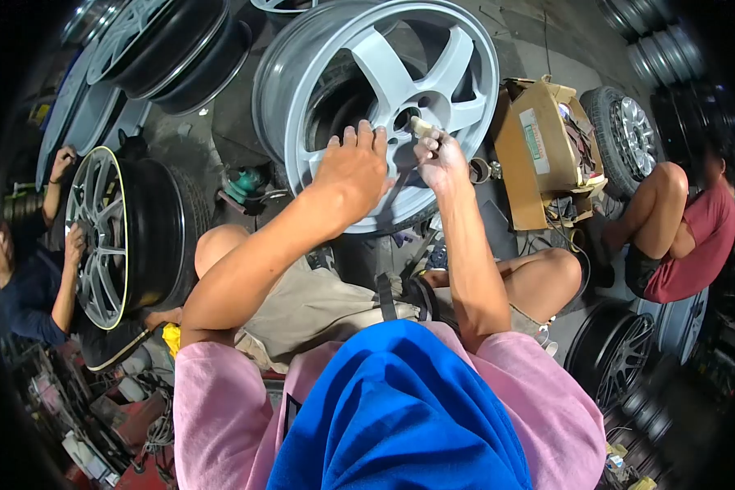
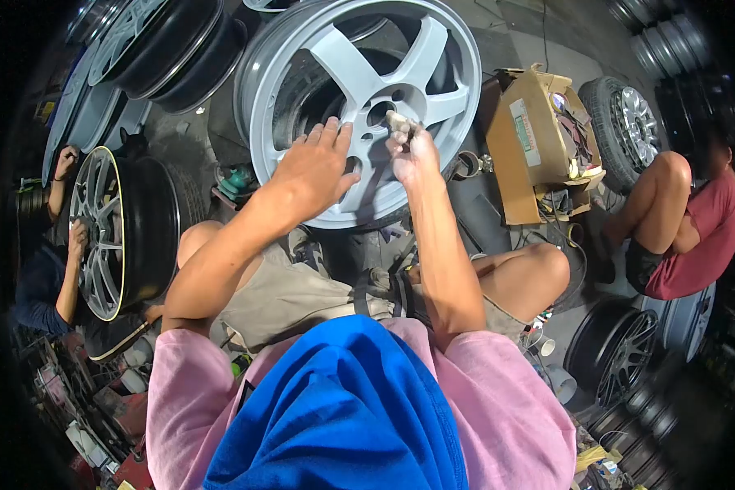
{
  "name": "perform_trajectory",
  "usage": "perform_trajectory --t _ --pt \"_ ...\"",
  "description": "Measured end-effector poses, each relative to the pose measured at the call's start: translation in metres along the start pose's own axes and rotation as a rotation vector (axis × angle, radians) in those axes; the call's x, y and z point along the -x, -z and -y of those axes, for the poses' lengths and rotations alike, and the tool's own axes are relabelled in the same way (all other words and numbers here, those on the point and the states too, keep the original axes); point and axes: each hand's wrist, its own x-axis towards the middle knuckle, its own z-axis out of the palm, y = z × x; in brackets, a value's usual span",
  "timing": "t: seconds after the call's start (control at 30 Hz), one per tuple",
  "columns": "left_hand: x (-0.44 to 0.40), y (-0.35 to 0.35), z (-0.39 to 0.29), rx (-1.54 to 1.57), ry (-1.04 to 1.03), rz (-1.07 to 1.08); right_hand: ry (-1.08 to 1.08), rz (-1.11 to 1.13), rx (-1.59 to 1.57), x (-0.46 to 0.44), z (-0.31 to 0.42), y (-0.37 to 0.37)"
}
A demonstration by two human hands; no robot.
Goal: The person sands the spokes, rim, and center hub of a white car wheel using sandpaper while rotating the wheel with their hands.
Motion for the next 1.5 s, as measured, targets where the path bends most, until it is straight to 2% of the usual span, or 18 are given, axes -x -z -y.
perform_trajectory --t 0.07,0.17,0.2,0.27,0.3,0.33,0.4,0.5,0.63,0.73,0.83,0.93,0.97,1.1,1.23,1.4,1.47,1.5 --pt "0.008 -0.022 -0.001 -0.237 -0.079 -0.220 -0.029 0.174 -0.033 -0.001 0.002 -0.011" --pt "0.012 -0.018 -0.004 -0.273 -0.085 -0.134 0.142 0.257 0.787 0.026 -0.003 -0.021" --pt "0.013 -0.016 -0.003 -0.270 -0.099 -0.110 0.145 0.261 0.793 0.037 0.000 -0.012" --pt "0.015 -0.005 -0.002 -0.241 -0.103 -0.070 0.288 0.428 1.561 0.055 0.010 0.006" --pt "0.017 0.000 -0.002 -0.216 -0.118 -0.018 0.688 0.612 1.687 0.056 0.018 0.019" --pt "0.019 0.005 -0.002 -0.210 -0.119 -0.013 1.038 0.527 1.876 0.055 0.024 0.018" --pt "0.020 0.016 -0.005 0.016 -0.146 0.020 1.129 0.261 2.235 0.061 0.053 0.003" --pt "0.020 0.038 0.001 0.163 -0.171 -0.007 1.469 0.249 2.383 0.039 0.082 -0.008" --pt "0.006 0.050 0.024 0.274 -0.244 -0.254 1.315 0.203 2.466 0.039 0.049 0.046" --pt "0.004 0.070 0.035 0.330 -0.329 -0.479 1.060 0.140 2.132 0.054 -0.011 0.044" --pt "0.005 0.089 0.037 0.464 -0.255 -0.631 -0.027 0.332 1.096 0.054 0.005 0.016" --pt "0.006 0.097 0.051 0.434 -0.272 -0.877 0.299 0.343 1.037 0.059 0.034 0.019" --pt "0.003 0.095 0.059 0.487 -0.296 -0.962 0.882 0.303 1.708 0.061 0.046 0.022" --pt "0.014 0.120 0.056 0.546 -0.175 -1.031 1.314 0.121 2.085 0.058 0.028 0.027" --pt "0.002 0.109 0.075 0.531 -0.122 -0.993 0.970 0.125 1.696 0.051 -0.044 0.033" --pt "-0.012 0.094 0.089 0.486 -0.135 -0.998 0.689 0.280 1.496 0.066 -0.028 0.028" --pt "-0.014 0.093 0.098 0.481 -0.115 -1.003 0.888 0.252 2.096 0.057 0.007 0.039" --pt "-0.014 0.092 0.103 0.453 -0.104 -0.999 0.945 0.241 2.141 0.057 0.018 0.036"
